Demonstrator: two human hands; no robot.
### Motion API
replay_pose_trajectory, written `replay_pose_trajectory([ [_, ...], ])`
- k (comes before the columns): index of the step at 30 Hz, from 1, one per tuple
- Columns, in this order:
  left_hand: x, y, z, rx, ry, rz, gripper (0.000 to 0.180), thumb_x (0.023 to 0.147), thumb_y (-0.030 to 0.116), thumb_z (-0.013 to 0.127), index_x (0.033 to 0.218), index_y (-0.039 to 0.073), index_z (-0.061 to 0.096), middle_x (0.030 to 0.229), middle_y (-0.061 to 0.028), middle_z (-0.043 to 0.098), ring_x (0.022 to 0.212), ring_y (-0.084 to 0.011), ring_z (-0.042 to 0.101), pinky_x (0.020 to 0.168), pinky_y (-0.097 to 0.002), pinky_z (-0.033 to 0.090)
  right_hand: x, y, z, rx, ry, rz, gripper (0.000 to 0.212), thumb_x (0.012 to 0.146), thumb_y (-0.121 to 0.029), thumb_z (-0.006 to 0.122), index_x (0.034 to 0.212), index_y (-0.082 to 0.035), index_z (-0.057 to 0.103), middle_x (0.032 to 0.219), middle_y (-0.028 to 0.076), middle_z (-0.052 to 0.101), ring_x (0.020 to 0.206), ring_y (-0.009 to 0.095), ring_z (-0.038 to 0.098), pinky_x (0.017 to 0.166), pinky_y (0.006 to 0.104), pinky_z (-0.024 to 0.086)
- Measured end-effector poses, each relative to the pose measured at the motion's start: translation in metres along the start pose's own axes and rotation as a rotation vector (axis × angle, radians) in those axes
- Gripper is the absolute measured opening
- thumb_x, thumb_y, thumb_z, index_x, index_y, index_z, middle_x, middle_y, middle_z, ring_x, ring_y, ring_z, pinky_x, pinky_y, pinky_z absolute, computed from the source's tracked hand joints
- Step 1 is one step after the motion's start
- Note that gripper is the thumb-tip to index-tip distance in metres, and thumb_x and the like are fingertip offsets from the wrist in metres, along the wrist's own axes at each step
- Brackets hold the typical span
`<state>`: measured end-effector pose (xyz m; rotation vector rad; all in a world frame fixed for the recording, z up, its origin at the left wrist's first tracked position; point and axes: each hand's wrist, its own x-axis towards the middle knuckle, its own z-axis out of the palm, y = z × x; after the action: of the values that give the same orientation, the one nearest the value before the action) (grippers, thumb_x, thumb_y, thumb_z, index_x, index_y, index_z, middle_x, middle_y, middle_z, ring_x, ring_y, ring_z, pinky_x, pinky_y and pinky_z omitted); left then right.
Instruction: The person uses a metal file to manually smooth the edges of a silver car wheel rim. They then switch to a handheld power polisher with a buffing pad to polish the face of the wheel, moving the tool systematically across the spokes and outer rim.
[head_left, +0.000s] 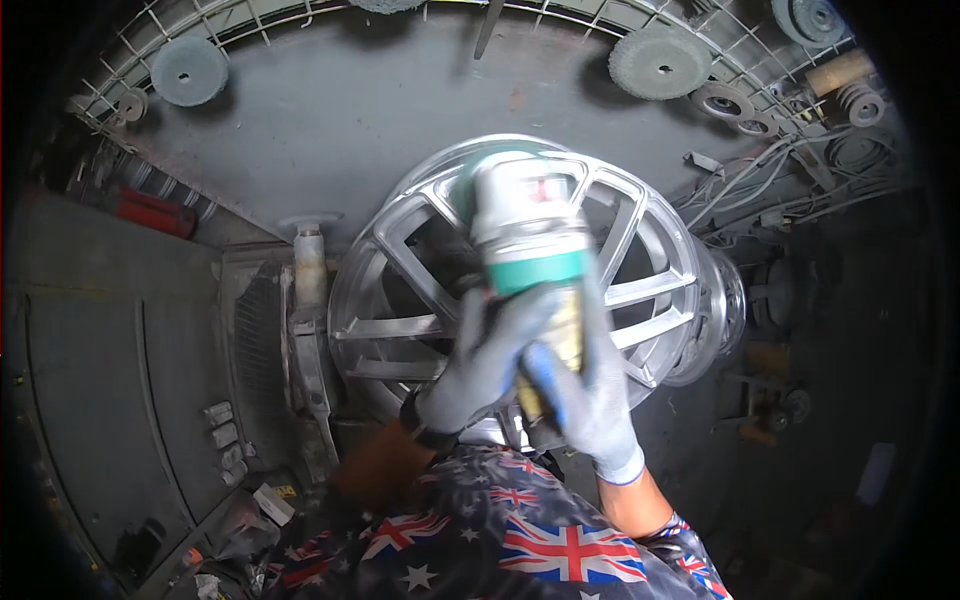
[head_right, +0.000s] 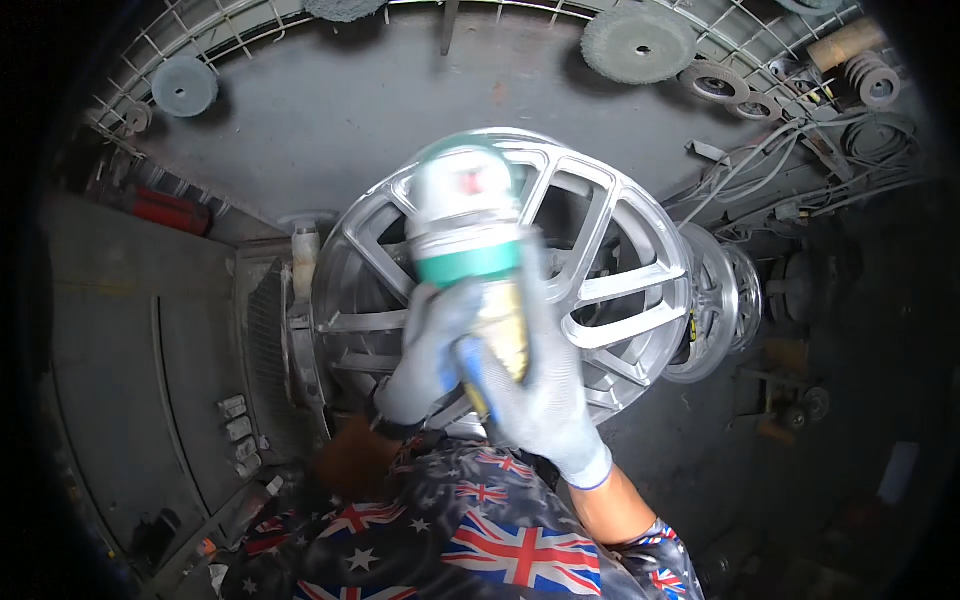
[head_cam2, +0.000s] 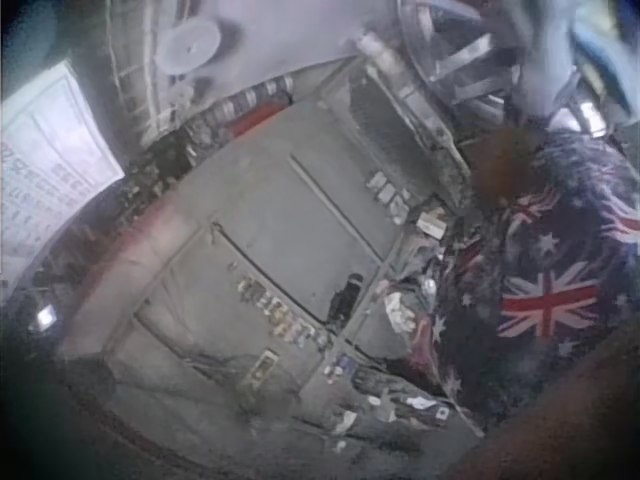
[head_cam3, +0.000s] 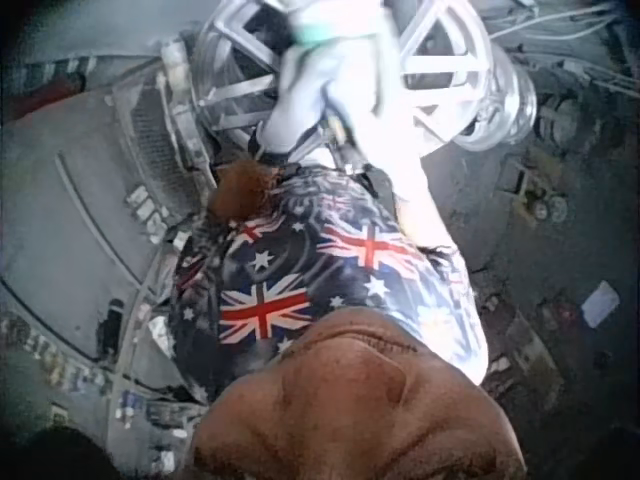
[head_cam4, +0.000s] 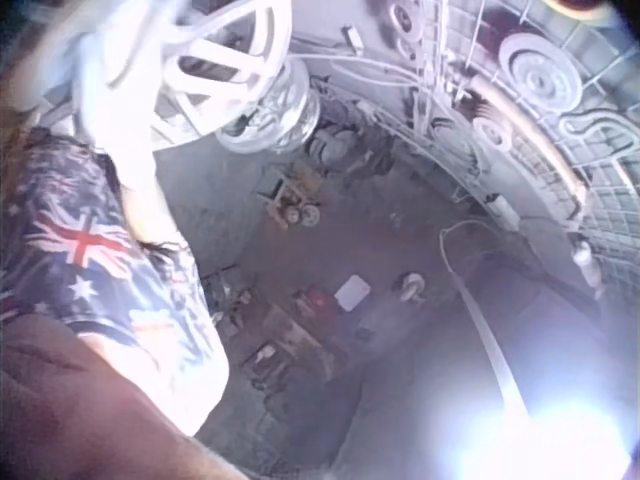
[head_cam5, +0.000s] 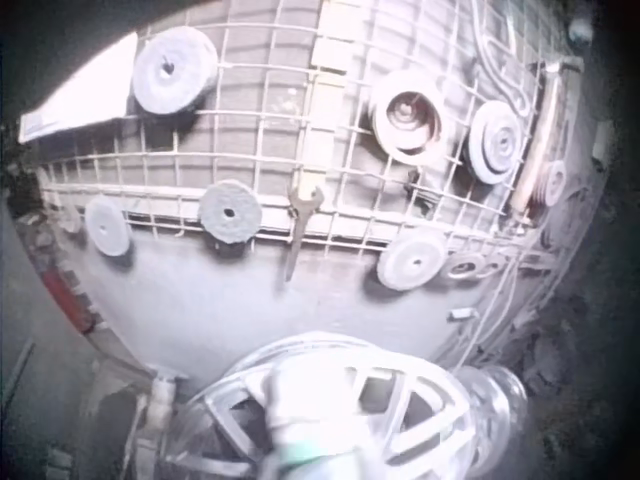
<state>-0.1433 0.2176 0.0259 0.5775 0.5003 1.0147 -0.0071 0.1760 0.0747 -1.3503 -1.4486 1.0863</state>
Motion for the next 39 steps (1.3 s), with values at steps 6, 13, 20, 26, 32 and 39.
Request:
replay_pose_trajectory([
  [6, -0.010, -0.031, -0.025, -0.363, 0.045, 0.245, 0.047, 0.102, 0.030, 0.058, 0.138, 0.000, 0.060, 0.133, -0.0133, 0.063, 0.117, -0.0215, 0.066, 0.098, -0.0381, 0.055, 0.018, -0.017, 0.011, -0.266, -0.218, -0.173, 0.085, 0.094, -0.010, 0.067, 0.164, 0.005, 0.022, 0.154, 0.032, 0.047, 0.143, 0.039, 0.049, 0.117, 0.0412, 0.039],
  [13, 0.040, -0.018, 0.034, 0.092, -0.137, 0.180, 0.034, 0.103, 0.021, 0.068, 0.129, 0.000, 0.066, 0.112, -0.0090, 0.072, 0.104, -0.0156, 0.068, 0.093, -0.0327, 0.053, -0.012, -0.011, -0.022, -0.087, 0.257, 0.045, 0.077, 0.102, -0.012, 0.062, 0.165, 0.005, 0.022, 0.150, 0.023, 0.053, 0.132, 0.024, 0.058, 0.111, 0.0359, 0.046],
  [20, 0.081, -0.027, 0.063, 0.628, -0.492, -0.090, 0.044, 0.101, 0.039, 0.070, 0.117, -0.001, 0.072, 0.097, -0.0030, 0.074, 0.093, -0.0113, 0.066, 0.088, -0.0318, 0.053, -0.045, 0.042, -0.025, -0.008, 0.756, 0.010, 0.049, 0.112, -0.026, 0.048, 0.149, 0.006, 0.051, 0.149, 0.017, 0.056, 0.133, 0.021, 0.055, 0.113, 0.0365, 0.041],
  [26, 0.043, 0.006, 0.016, 0.355, -0.225, 0.097, 0.032, 0.102, 0.022, 0.069, 0.125, -0.001, 0.068, 0.110, -0.0081, 0.074, 0.097, -0.0118, 0.069, 0.087, -0.0310, 0.055, -0.013, 0.002, 0.003, 0.020, 0.288, 0.142, 0.078, 0.099, -0.020, 0.068, 0.160, 0.009, 0.028, 0.144, 0.027, 0.056, 0.132, 0.028, 0.057, 0.111, 0.0415, 0.045],
  [32, 0.004, -0.009, -0.009, -0.122, 0.025, 0.128, 0.048, 0.103, 0.016, 0.065, 0.145, 0.001, 0.049, 0.131, -0.0118, 0.062, 0.120, -0.0173, 0.063, 0.100, -0.0362, 0.054, 0.009, 0.002, 0.002, -0.240, -0.020, -0.198, 0.090, 0.089, -0.007, 0.069, 0.165, 0.006, 0.021, 0.156, 0.027, 0.049, 0.145, 0.032, 0.048, 0.120, 0.0403, 0.034],
  [39, 0.054, -0.026, 0.037, 0.359, -0.254, -0.069, 0.037, 0.102, 0.019, 0.067, 0.133, -0.001, 0.063, 0.120, -0.0101, 0.070, 0.111, -0.0152, 0.065, 0.098, -0.0337, 0.052, -0.028, 0.016, -0.032, -0.042, 0.373, 0.027, 0.084, 0.097, -0.006, 0.064, 0.165, 0.006, 0.016, 0.140, 0.020, 0.060, 0.120, 0.020, 0.063, 0.103, 0.0350, 0.051],
])
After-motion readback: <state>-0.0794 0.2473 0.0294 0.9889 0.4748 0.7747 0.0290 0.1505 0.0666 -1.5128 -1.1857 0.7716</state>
